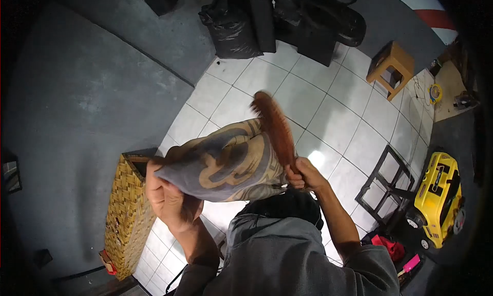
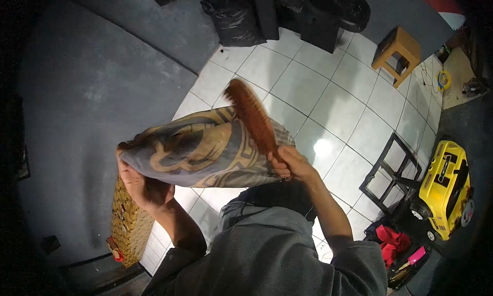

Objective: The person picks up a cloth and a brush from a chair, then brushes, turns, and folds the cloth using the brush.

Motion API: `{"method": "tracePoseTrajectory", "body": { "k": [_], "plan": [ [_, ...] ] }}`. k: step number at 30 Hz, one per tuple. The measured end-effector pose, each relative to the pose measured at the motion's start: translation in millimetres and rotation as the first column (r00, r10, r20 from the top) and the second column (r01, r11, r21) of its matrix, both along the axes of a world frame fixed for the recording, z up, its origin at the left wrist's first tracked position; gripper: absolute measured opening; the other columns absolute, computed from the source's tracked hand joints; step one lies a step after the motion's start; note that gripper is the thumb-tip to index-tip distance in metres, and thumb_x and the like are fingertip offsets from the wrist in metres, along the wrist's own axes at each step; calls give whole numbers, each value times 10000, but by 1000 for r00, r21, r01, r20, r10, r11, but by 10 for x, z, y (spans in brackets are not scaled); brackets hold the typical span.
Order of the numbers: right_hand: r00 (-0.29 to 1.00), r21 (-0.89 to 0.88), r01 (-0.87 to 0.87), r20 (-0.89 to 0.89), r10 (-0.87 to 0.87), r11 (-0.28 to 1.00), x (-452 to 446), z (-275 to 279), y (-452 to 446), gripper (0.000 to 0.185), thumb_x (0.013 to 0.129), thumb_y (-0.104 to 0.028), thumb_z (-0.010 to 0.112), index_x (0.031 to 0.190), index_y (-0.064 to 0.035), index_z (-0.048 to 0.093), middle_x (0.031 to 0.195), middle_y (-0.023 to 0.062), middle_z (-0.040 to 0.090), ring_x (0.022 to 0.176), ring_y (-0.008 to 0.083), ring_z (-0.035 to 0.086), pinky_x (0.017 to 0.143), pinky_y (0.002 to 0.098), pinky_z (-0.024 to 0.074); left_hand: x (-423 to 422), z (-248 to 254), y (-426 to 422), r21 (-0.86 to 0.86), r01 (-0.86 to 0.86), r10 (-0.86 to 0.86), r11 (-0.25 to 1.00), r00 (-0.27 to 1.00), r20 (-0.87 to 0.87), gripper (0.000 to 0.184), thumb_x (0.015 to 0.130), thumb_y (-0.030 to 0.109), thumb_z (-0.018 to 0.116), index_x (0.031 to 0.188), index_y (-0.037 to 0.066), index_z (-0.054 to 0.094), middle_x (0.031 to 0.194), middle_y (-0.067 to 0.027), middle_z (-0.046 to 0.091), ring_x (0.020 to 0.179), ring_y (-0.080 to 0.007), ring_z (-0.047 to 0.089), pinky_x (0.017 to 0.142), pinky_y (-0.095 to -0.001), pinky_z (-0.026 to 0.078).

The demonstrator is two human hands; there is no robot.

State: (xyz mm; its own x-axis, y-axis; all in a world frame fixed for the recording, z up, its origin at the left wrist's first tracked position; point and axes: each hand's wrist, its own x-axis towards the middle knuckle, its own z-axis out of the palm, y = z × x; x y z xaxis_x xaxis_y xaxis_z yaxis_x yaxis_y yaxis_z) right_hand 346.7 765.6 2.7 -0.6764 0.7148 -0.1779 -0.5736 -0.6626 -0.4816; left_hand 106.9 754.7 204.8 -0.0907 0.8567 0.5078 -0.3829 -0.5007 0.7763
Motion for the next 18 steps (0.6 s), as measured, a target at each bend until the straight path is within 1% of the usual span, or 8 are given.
{"method": "tracePoseTrajectory", "body": {
  "k": [3, 5, 9, 10, 12, 14, 15, 18],
  "plan": [
    [895, 248, -249, 427, 125, 936, -43, -336, -45, 355, 934, -377, 378, 951, -48, 509, 588, -21, 429, 455, 74, 358, 403, 224, 309, -83, 44, -12, 85, -70, 70, 994, 998, 11, 356, 884, 157, 472, 1194, -5, 406, 1132, -182, 522, 1018, -295, 543, 854, -438, 469],
    [571, 519, -340, 776, -267, 784, 5, -1218, -311, 349, 932, -325, 381, 1010, -24, 540, 703, 69, 589, 547, 188, 538, 506, 331, 440, -134, 77, -52, 101, -130, 129, 986, 992, 14, 358, 884, 157, 472, 1204, 12, 400, 1144, -181, 516, 1027, -298, 538, 863, -450, 468],
    [-151, -42, -753, 982, -110, 657, 565, -2293, -872, 389, 888, -324, 398, 929, 8, 597, 844, 202, 623, 800, 351, 607, 706, 429, 476, -98, 114, -72, -42, -349, 352, 936, 931, 99, 400, 790, 136, 613, 1125, 13, 432, 1037, -159, 547, 897, -242, 575, 782, -362, 499],
    [-151, -44, -754, 983, -107, 655, 630, -2299, -876, 389, 888, -324, 398, 929, 8, 597, 844, 202, 623, 800, 351, 607, 706, 429, 476, -140, 92, -93, -45, -351, 354, 935, 930, 97, 400, 790, 136, 613, 1125, 13, 432, 1037, -159, 547, 897, -242, 575, 782, -362, 499],
    [-317, -282, -624, 944, 93, 728, 730, -2322, -857, 418, 879, -352, 409, 882, 13, 612, 825, 217, 619, 797, 351, 607, 685, 446, 473, -260, 31, -126, 68, -361, 356, 930, 839, -411, 397, 774, 91, 616, 1132, 16, 462, 917, -131, 586, 820, -208, 578, 706, -309, 487],
    [-59, 124, -278, 987, -146, 952, 840, -2675, -830, 418, 854, -422, 500, 779, -18, 575, 533, 79, 530, 445, 191, 536, 402, 319, 427, -57, 383, -46, -191, -203, 8, 960, 705, -709, 530, 716, -42, 581, 1226, -1, 441, 788, -114, 602, 721, -147, 566, 638, -265, 453],
    [183, 104, -153, 980, -75, 983, 786, -2243, -658, 418, 874, -406, 476, 778, -14, 585, 560, 74, 533, 459, 170, 521, 414, 302, 411, 2, 488, -6, -406, -118, -251, 906, 622, -742, 601, 683, -72, 577, 1260, -6, 419, 768, -112, 605, 704, -143, 568, 633, -265, 450],
    [783, 98, 27, 616, -82, 995, 473, -544, -13, 412, 906, -390, 451, 753, -25, 563, 545, -18, 424, 444, 50, 375, 384, 202, 290, 19, 387, 182, -362, 322, -453, 875, 277, -847, 686, 620, -114, 557, 1275, 30, 413, 792, -103, 628, 776, -261, 592, 687, -306, 466]
  ]
}}
